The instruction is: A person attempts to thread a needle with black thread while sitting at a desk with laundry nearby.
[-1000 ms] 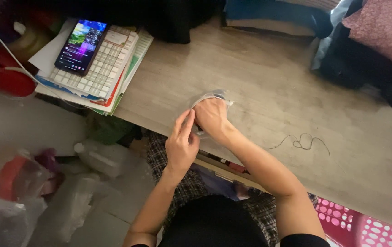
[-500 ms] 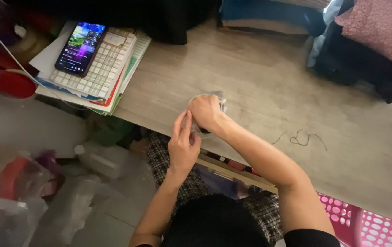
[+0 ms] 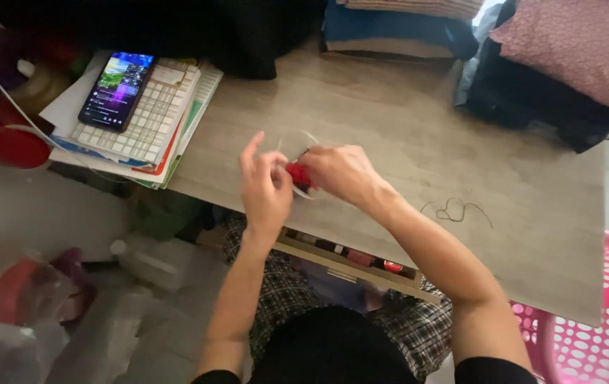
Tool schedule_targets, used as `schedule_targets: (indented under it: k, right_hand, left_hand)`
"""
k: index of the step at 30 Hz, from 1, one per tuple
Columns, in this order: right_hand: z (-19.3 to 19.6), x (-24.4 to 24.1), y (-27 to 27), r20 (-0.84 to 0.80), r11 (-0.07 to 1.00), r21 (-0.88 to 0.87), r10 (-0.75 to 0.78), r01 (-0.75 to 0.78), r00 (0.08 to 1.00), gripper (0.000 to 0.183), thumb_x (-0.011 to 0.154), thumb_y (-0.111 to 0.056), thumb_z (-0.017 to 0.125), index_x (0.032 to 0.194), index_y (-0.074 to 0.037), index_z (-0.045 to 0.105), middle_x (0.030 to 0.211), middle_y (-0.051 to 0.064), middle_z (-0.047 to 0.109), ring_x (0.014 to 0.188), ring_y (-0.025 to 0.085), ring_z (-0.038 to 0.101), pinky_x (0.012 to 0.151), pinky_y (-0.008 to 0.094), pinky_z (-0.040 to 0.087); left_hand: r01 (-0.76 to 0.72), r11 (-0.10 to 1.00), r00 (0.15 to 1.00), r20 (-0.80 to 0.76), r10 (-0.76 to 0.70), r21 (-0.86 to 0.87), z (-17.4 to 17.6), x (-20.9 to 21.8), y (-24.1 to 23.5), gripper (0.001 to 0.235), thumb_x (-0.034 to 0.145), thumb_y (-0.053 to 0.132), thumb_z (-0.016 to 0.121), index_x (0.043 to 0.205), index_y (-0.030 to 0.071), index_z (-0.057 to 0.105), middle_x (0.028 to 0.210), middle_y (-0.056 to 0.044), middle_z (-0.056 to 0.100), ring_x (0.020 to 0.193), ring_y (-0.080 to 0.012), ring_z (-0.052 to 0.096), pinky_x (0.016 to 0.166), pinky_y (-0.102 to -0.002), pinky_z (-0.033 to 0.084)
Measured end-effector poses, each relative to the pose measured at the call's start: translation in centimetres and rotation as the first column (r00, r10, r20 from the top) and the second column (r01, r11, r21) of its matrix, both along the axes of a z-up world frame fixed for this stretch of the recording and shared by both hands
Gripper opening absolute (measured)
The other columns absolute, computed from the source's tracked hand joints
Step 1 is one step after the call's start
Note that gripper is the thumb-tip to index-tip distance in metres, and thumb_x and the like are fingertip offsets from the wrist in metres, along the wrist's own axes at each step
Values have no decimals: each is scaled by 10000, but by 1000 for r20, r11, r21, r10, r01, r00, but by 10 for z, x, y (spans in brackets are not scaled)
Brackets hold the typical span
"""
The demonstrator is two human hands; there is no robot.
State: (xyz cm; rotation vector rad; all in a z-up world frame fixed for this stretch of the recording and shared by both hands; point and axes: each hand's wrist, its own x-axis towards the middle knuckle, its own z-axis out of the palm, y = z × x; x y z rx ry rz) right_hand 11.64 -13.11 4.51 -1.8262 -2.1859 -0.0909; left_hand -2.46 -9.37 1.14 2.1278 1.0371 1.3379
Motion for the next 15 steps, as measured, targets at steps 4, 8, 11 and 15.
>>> schedule_targets:
  k: [4,8,11,15]
  right_hand:
    - [-10,18,-6,-510,971,36,-186,237,840,126,756,-259,630,880,-269,611,761,-93,637,501,131,573,458,261,450]
    - [-9,9,-12,-827,966,-44,-178,254,533,117,739,-156,649,852,-156,617,734,-17,657,337,86,506,382,192,438]
    - [-17,5,-9,-905,961,-94,-191,259,380,104,728,-139,663,818,-109,621,692,12,655,307,101,497,331,174,413]
    - [-15,0,-7,-910,969,-77,-164,233,381,82,720,-128,671,789,-108,631,625,11,630,302,88,478,310,168,390]
  left_hand:
    - [93,994,994,-58,-97,-64,11,4,10,267,713,-42,472,891,135,561,1192,-128,370,737,-229,610,594,-317,524]
    - [-13,999,967,-255,22,40,10,4,2,161,791,179,554,928,191,638,1145,-115,406,862,-278,508,728,-378,415]
    - [-52,996,954,-291,73,77,3,3,2,174,815,309,561,908,193,653,1189,-116,390,989,-305,425,809,-408,360]
    - [-72,997,953,-293,80,39,-2,4,9,184,802,383,576,873,228,646,1235,-82,367,1166,-344,300,895,-492,250]
